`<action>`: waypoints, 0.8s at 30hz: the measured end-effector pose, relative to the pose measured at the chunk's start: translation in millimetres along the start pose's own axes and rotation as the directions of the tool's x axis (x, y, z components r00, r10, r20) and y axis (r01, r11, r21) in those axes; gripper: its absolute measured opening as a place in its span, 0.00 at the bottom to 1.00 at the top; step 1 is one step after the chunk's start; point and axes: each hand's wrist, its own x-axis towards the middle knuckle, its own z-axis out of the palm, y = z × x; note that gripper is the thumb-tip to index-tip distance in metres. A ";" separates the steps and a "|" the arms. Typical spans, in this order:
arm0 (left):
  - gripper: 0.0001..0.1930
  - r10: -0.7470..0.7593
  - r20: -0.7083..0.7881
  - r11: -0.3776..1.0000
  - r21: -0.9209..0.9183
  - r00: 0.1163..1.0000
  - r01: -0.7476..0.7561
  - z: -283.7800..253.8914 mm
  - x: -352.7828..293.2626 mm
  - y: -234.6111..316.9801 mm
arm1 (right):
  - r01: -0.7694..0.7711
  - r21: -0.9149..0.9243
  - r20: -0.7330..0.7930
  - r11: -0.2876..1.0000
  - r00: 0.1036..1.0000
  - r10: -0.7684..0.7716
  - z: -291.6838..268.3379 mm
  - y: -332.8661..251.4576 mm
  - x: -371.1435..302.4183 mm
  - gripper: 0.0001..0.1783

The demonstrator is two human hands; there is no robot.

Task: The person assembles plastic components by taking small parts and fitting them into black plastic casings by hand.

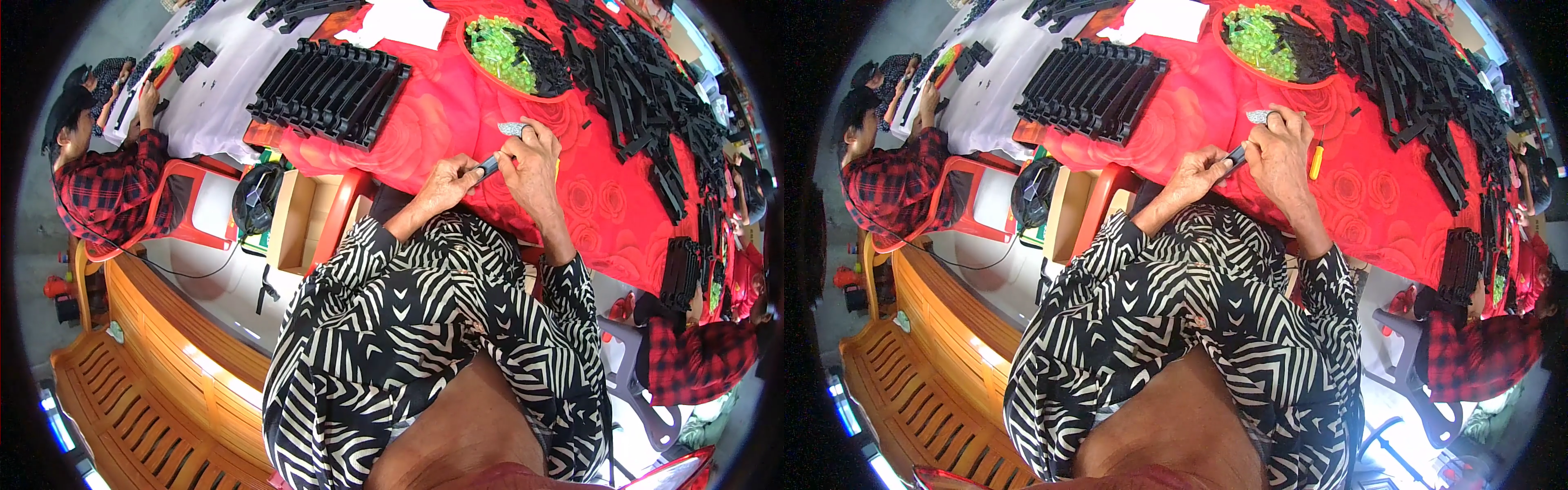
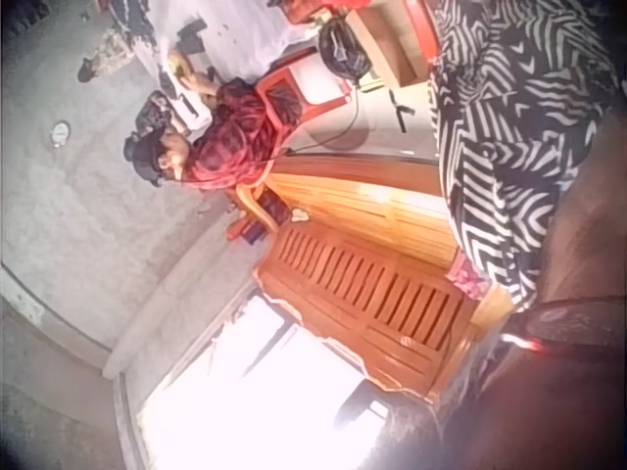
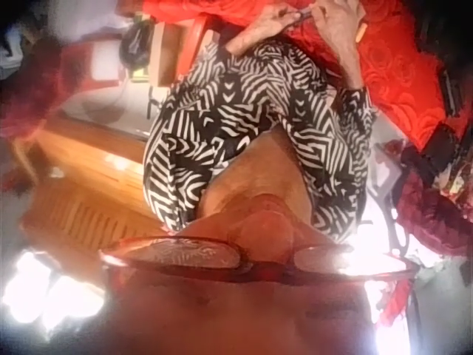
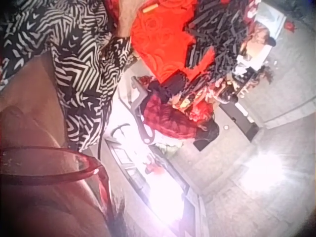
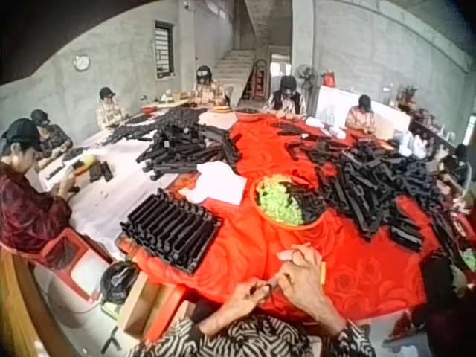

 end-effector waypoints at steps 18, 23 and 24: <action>0.07 0.277 -0.094 0.849 0.489 0.956 -0.199 -3.6 -12.4 30.9 | -0.049 -0.017 -0.057 0.999 0.997 0.048 -9.3 -9.5 -14.0 0.07; 0.07 0.306 -0.082 0.814 0.538 0.948 -0.216 -3.0 -11.8 33.7 | -0.097 0.045 -0.122 0.994 0.987 0.102 -3.8 -4.0 -18.4 0.06; 0.07 0.273 -0.081 0.831 0.522 0.959 -0.193 -2.4 -11.8 34.4 | -0.128 0.061 -0.138 0.990 0.981 0.135 -4.0 -3.2 -18.9 0.05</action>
